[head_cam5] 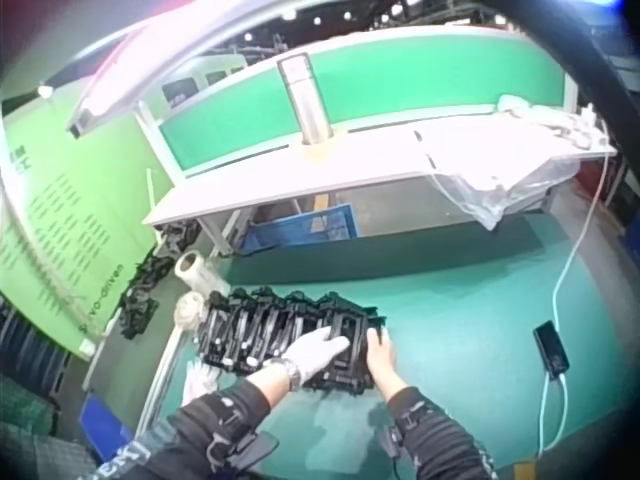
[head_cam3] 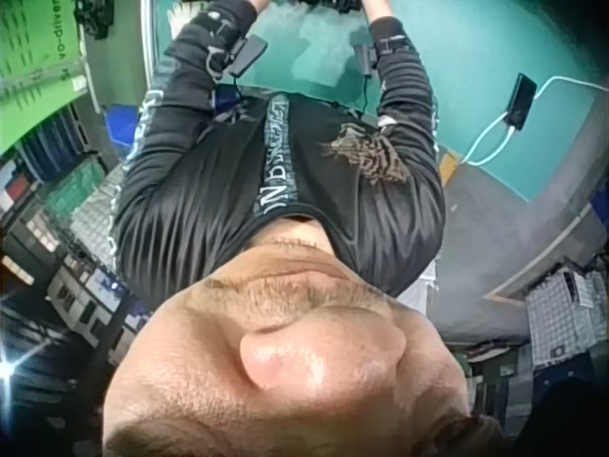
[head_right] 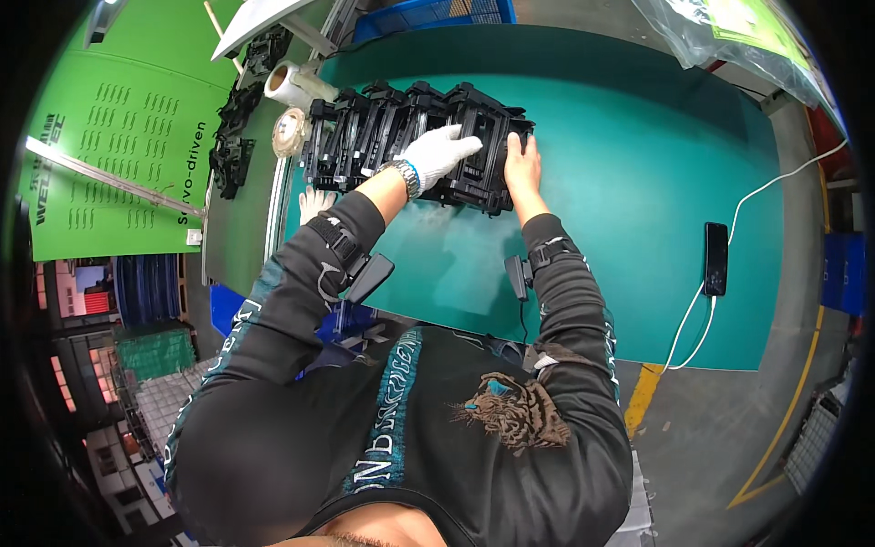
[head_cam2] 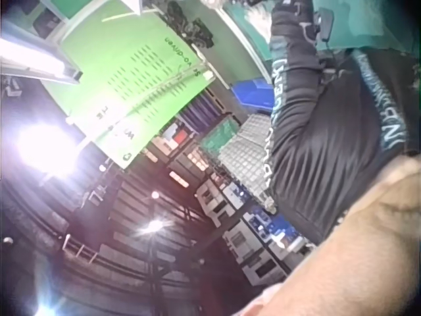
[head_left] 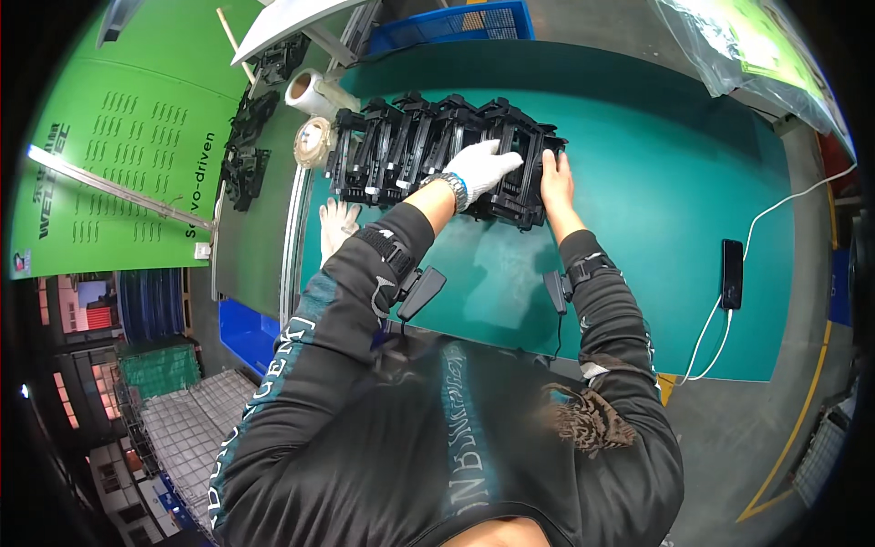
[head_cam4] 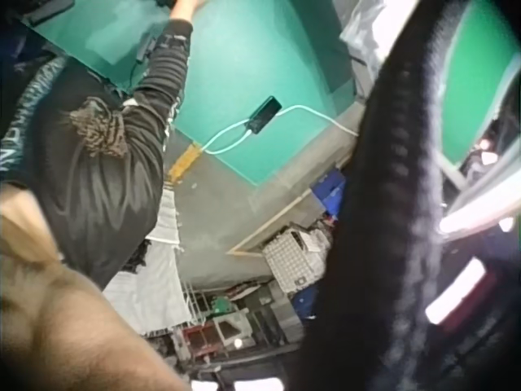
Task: The person picks up a plastic part from a bin, trims excess material with a blade, and places it on the table. They repeat this process with several more parts from a conveyor belt, trimming each one and stacking them in a pile.
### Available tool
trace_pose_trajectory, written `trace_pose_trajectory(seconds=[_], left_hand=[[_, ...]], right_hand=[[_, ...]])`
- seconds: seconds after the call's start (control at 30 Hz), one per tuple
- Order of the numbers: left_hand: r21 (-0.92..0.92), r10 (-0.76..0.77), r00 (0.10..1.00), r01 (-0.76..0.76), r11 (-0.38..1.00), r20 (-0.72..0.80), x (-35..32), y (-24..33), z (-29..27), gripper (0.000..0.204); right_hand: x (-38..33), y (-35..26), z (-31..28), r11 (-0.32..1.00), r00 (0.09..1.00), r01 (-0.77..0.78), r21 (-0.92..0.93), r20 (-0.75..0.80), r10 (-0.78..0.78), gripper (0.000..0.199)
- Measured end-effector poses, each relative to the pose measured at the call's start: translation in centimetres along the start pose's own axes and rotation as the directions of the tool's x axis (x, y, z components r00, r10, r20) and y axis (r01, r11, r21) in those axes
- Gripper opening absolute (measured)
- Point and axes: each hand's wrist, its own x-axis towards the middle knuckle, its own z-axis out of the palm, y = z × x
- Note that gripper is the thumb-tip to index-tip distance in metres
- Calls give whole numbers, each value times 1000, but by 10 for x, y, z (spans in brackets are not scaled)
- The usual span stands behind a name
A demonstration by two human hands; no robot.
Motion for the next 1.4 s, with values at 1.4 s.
trace_pose_trajectory(seconds=[1.4], left_hand=[[220,-241,653,541,812,-718,-263,-408,-384,47]], right_hand=[[-153,96,-51,738,943,57,-672,-207,-261,40]])
